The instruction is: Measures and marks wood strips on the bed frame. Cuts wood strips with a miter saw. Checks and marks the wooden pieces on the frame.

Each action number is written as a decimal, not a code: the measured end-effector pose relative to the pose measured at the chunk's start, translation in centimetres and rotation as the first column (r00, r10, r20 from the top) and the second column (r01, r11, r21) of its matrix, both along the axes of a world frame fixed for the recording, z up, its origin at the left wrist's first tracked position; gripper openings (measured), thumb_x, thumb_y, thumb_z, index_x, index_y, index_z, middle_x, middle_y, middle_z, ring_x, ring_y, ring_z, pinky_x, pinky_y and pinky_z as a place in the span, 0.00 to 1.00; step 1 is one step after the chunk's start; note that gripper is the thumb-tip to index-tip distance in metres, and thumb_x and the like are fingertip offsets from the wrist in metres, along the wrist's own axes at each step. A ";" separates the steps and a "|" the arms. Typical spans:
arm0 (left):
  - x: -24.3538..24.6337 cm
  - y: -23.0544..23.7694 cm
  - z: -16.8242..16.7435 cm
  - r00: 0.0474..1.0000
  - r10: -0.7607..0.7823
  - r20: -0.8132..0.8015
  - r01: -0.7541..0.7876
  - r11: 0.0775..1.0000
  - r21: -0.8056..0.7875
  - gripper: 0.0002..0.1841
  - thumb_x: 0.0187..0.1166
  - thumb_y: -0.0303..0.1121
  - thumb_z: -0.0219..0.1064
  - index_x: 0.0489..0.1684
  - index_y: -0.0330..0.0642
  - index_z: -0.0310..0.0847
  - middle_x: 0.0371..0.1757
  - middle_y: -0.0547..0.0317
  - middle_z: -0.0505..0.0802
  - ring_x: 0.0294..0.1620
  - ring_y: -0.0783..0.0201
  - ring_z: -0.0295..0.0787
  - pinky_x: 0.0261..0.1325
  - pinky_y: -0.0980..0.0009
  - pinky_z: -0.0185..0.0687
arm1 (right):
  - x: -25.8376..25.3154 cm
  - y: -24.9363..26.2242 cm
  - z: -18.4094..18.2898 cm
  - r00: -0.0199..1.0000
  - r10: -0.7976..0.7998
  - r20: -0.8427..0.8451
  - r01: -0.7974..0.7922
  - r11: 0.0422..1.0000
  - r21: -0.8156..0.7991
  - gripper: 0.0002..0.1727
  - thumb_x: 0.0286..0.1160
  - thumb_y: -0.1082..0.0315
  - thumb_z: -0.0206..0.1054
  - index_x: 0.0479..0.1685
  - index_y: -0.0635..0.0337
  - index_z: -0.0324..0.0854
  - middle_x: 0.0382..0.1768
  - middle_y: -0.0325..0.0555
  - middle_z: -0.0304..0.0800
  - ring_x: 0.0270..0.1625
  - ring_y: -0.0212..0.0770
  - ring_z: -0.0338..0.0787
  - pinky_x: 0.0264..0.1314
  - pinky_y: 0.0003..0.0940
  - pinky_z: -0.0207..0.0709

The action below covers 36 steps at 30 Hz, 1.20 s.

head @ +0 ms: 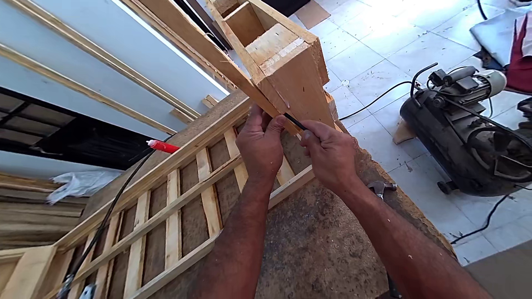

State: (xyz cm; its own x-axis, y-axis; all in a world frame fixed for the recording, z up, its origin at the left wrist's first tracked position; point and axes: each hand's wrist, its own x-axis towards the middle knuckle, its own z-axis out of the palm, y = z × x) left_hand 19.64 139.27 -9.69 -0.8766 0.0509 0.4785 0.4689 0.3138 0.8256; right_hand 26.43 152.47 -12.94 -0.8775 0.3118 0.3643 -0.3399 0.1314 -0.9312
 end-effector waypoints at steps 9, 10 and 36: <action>7.7 -1.7 -1.3 0.882 -0.200 0.427 -0.048 0.863 0.503 0.10 0.88 0.28 0.59 0.60 0.43 0.81 0.50 0.51 0.94 0.46 0.57 0.96 0.48 0.55 0.96 | 9.8 3.0 -3.4 0.983 -0.179 0.044 0.157 0.938 0.310 0.25 0.90 0.39 0.49 0.40 0.52 0.74 0.29 0.36 0.76 0.25 0.33 0.77 0.21 0.33 0.74; 9.2 -1.9 -2.4 0.821 -0.246 0.515 -0.105 0.822 0.560 0.09 0.90 0.31 0.58 0.57 0.41 0.82 0.49 0.50 0.94 0.43 0.59 0.96 0.45 0.58 0.96 | 10.7 2.2 -4.1 0.992 -0.126 0.011 0.113 0.923 0.367 0.28 0.85 0.35 0.54 0.36 0.51 0.73 0.33 0.39 0.77 0.30 0.35 0.80 0.25 0.34 0.77; 3.5 -2.6 -10.2 0.981 0.062 0.181 -0.016 0.969 -0.245 0.16 0.88 0.32 0.62 0.67 0.33 0.78 0.56 0.53 0.94 0.56 0.64 0.94 0.64 0.59 0.92 | 5.3 6.3 -1.3 0.990 0.134 0.033 -0.134 0.991 -0.014 0.23 0.78 0.46 0.71 0.46 0.58 0.74 0.39 0.39 0.89 0.36 0.34 0.91 0.35 0.34 0.89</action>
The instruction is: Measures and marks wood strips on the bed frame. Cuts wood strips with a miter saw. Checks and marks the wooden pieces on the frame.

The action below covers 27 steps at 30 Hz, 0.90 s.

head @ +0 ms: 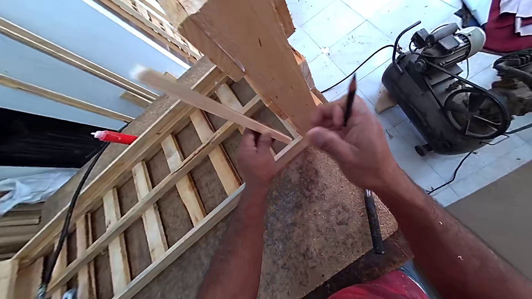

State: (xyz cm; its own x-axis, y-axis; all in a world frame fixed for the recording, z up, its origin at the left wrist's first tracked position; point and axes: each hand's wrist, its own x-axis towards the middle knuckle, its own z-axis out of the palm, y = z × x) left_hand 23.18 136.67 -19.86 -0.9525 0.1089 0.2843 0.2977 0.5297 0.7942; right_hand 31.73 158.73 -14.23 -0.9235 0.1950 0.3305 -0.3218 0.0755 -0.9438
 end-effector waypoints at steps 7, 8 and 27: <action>-3.0 1.6 -1.2 0.995 -0.095 0.010 0.090 0.966 0.241 0.13 0.87 0.27 0.61 0.64 0.34 0.79 0.53 0.53 0.94 0.55 0.59 0.95 0.63 0.54 0.94 | 5.4 0.6 -13.0 0.822 -0.237 0.517 0.043 0.932 0.360 0.37 0.89 0.33 0.31 0.36 0.51 0.77 0.15 0.41 0.74 0.16 0.43 0.78 0.15 0.46 0.71; -3.1 1.6 -1.6 0.996 -0.093 0.002 0.090 0.971 0.221 0.13 0.86 0.27 0.62 0.64 0.34 0.79 0.53 0.54 0.94 0.55 0.59 0.95 0.63 0.54 0.94 | 6.2 0.0 -14.4 0.784 -0.213 0.583 -0.008 0.936 0.352 0.33 0.91 0.37 0.36 0.36 0.51 0.77 0.16 0.41 0.75 0.17 0.44 0.78 0.16 0.48 0.73; -3.1 1.8 -2.6 0.995 -0.087 -0.054 0.098 0.963 0.251 0.12 0.85 0.24 0.63 0.63 0.35 0.80 0.52 0.55 0.94 0.55 0.58 0.95 0.63 0.53 0.94 | 2.5 -2.2 -14.2 0.779 -0.088 0.621 -0.177 0.919 0.353 0.21 0.94 0.48 0.48 0.36 0.49 0.76 0.21 0.41 0.76 0.23 0.44 0.81 0.22 0.47 0.74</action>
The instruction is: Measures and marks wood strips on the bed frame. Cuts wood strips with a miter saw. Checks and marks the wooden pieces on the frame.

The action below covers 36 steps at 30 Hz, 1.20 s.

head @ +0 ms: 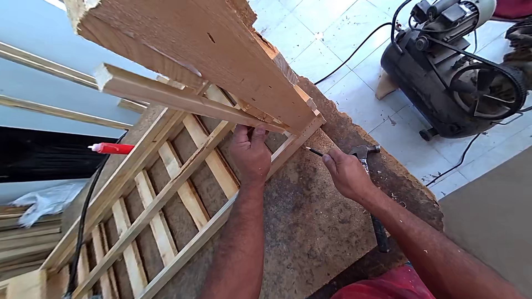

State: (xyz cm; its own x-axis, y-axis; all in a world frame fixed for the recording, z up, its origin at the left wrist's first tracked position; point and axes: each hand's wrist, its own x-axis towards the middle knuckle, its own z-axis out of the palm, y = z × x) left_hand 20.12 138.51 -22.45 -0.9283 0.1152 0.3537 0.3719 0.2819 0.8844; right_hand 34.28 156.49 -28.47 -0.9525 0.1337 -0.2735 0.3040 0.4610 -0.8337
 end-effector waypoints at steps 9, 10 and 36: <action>-0.3 0.1 -0.4 1.000 -0.013 -0.005 0.013 1.000 -0.022 0.13 0.85 0.24 0.63 0.65 0.35 0.79 0.52 0.56 0.94 0.53 0.58 0.95 0.60 0.54 0.95 | 0.7 -0.4 -1.6 0.999 0.022 0.036 -0.021 1.000 -0.014 0.21 0.94 0.49 0.48 0.38 0.49 0.77 0.22 0.41 0.78 0.25 0.43 0.82 0.25 0.47 0.76; -0.3 0.2 -0.4 1.000 -0.016 -0.006 0.016 0.999 -0.034 0.13 0.85 0.24 0.63 0.64 0.35 0.79 0.52 0.56 0.94 0.54 0.59 0.95 0.60 0.54 0.95 | 0.7 -0.5 -1.6 0.999 0.023 0.039 -0.022 1.000 -0.012 0.21 0.94 0.48 0.48 0.38 0.49 0.77 0.22 0.41 0.78 0.25 0.44 0.82 0.25 0.48 0.76; -0.1 0.8 -1.8 0.985 0.113 -0.126 -0.139 0.966 -0.217 0.12 0.88 0.30 0.62 0.61 0.33 0.81 0.49 0.56 0.94 0.50 0.66 0.95 0.59 0.60 0.95 | -9.2 -3.2 3.2 0.955 -0.063 -0.291 0.012 0.985 -0.173 0.19 0.93 0.53 0.53 0.36 0.53 0.79 0.25 0.42 0.80 0.28 0.44 0.84 0.30 0.47 0.78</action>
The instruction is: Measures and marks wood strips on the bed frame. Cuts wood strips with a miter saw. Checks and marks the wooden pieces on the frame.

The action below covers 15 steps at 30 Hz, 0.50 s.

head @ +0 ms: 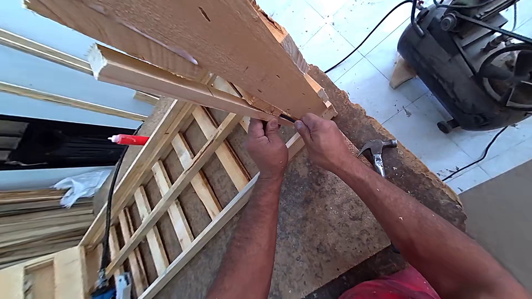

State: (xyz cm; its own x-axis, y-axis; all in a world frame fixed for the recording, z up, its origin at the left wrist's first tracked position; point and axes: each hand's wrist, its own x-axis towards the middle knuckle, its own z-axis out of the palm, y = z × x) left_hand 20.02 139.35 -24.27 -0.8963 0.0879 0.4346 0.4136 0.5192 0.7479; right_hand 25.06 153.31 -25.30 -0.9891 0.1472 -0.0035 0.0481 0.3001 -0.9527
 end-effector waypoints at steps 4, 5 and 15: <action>0.0 0.0 0.0 1.000 -0.010 -0.005 0.010 1.000 0.003 0.12 0.88 0.29 0.62 0.61 0.33 0.81 0.49 0.57 0.94 0.50 0.66 0.95 0.60 0.61 0.95 | 0.1 0.0 -0.8 0.995 -0.010 -0.097 0.013 0.999 0.031 0.19 0.92 0.54 0.54 0.35 0.54 0.80 0.24 0.42 0.80 0.26 0.42 0.83 0.29 0.46 0.78; -0.1 0.0 0.1 1.000 -0.012 -0.011 0.012 1.000 -0.002 0.11 0.87 0.29 0.63 0.60 0.34 0.81 0.49 0.57 0.94 0.50 0.66 0.96 0.59 0.61 0.95 | 0.4 0.1 -1.0 0.993 -0.020 -0.117 0.024 0.999 0.036 0.19 0.92 0.54 0.54 0.34 0.54 0.79 0.23 0.41 0.79 0.25 0.42 0.82 0.27 0.45 0.78; 0.0 0.0 0.0 1.000 0.015 0.006 -0.015 1.000 -0.022 0.13 0.88 0.30 0.62 0.63 0.34 0.82 0.52 0.55 0.95 0.53 0.66 0.96 0.62 0.61 0.95 | -0.4 -0.2 -0.4 0.995 -0.002 -0.103 0.014 0.994 0.108 0.19 0.92 0.53 0.55 0.38 0.56 0.81 0.27 0.45 0.84 0.31 0.47 0.88 0.32 0.50 0.82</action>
